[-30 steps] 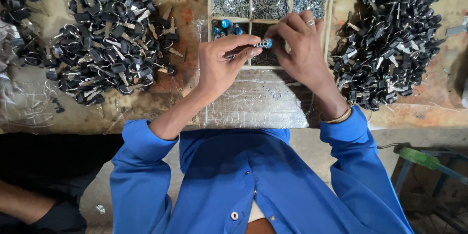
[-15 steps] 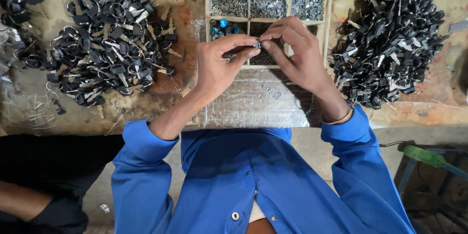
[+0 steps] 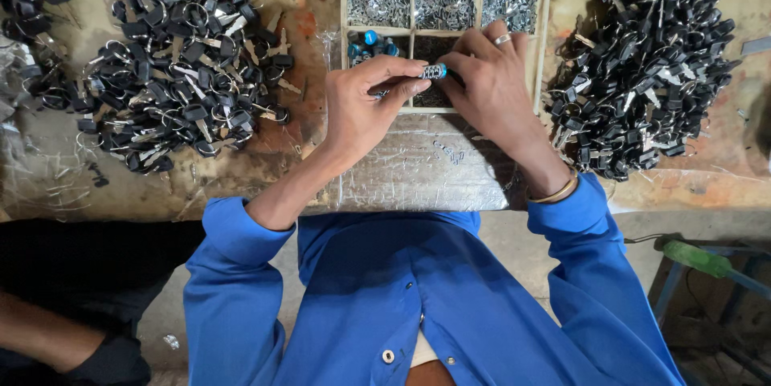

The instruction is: The person sits at a workshop table assembling padlocks. They pick a padlock body, insert a key and cylinder components into it by hand, work the key to seat the parts, and place the finished lock into a compartment box. They then gather loose small metal parts from the table and sort them into the box compartments.

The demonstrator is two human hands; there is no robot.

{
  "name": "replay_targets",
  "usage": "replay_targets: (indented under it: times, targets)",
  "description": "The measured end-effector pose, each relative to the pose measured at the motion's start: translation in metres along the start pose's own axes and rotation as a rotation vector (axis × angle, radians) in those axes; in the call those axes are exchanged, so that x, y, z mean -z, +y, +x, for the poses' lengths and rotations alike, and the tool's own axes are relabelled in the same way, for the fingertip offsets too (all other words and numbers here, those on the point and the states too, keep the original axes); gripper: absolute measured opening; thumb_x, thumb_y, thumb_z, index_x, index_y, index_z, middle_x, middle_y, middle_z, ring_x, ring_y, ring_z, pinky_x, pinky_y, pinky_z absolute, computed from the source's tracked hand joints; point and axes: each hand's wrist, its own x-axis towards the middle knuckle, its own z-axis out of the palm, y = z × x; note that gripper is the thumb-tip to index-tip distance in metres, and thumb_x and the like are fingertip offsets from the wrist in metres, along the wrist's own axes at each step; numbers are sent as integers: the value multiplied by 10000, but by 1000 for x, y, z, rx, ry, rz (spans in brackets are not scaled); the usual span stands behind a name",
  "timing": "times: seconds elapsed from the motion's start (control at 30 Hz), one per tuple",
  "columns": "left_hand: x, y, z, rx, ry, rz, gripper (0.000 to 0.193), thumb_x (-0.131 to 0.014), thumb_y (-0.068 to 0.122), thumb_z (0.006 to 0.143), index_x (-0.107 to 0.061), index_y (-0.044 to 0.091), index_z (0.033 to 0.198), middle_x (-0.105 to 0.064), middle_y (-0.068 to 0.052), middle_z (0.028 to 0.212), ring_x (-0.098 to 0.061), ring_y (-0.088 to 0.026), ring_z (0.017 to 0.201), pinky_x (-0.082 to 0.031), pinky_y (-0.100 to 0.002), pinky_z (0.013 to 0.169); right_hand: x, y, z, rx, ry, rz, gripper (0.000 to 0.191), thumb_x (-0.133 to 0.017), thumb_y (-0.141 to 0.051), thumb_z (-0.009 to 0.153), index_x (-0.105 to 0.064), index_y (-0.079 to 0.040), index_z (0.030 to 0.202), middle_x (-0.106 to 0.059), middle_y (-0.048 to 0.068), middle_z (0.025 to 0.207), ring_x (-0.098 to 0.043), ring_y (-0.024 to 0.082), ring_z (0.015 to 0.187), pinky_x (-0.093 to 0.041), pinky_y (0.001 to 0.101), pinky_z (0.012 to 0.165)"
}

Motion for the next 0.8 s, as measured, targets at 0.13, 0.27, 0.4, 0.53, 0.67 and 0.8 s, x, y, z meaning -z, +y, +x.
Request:
replay_targets:
  times: [0.13, 0.27, 0.4, 0.53, 0.67, 0.8]
  targets:
    - [0, 0, 1, 0, 4, -23, 166, -804, -16, 919, -739, -4, 1071, -794, -100, 1075, -784, -145, 967, -665, -269, 840, 2, 7, -1, -104, 27, 107, 91, -807, -110, 951, -737, -98, 1007, -623, 24, 980, -524, 267, 970, -332, 422, 860]
    - [0, 0, 0, 2, 2, -8, 160, -811, -6, 919, -740, 0, 1063, -796, -91, 1053, -788, -138, 952, -662, -264, 825, 5, 8, -2, -191, 77, 624, 85, -740, -76, 1047, -674, -26, 1067, -623, 62, 1103, -552, 201, 996, -423, 350, 872]
    - [-1, -2, -1, 9, 9, 5, 162, -815, -13, 913, -742, -1, 1057, -798, -89, 1020, -789, -138, 931, -660, -264, 812, 2, 3, -4, -112, 37, 803, 83, -670, 50, 1053, -663, 24, 1131, -622, 102, 1151, -597, 185, 1115, -478, 311, 987]
    - [-1, -5, -1, 3, 7, -1, 154, -808, -20, 917, -739, -4, 1053, -797, -90, 1011, -792, -144, 948, -665, -266, 819, -2, -1, -4, -178, 43, 861, 82, -661, 41, 1063, -661, 18, 1142, -612, 93, 1150, -599, 176, 1099, -481, 301, 974]
    - [-2, -7, -2, 5, 8, -16, 143, -797, -29, 918, -734, -12, 1046, -797, -97, 1031, -792, -153, 972, -672, -269, 840, -6, -5, -3, -240, 48, 909, 86, -662, 44, 1059, -668, 16, 1141, -613, 90, 1144, -589, 154, 1060, -480, 282, 929]
    - [-2, -8, -2, -12, 24, -21, 151, -810, -32, 910, -736, -18, 1041, -795, -105, 1033, -790, -157, 963, -669, -271, 835, 2, -1, -2, -132, 54, 810, 119, -715, 37, 1012, -718, 8, 1127, -656, 107, 1126, -618, 155, 994, -499, 272, 823]
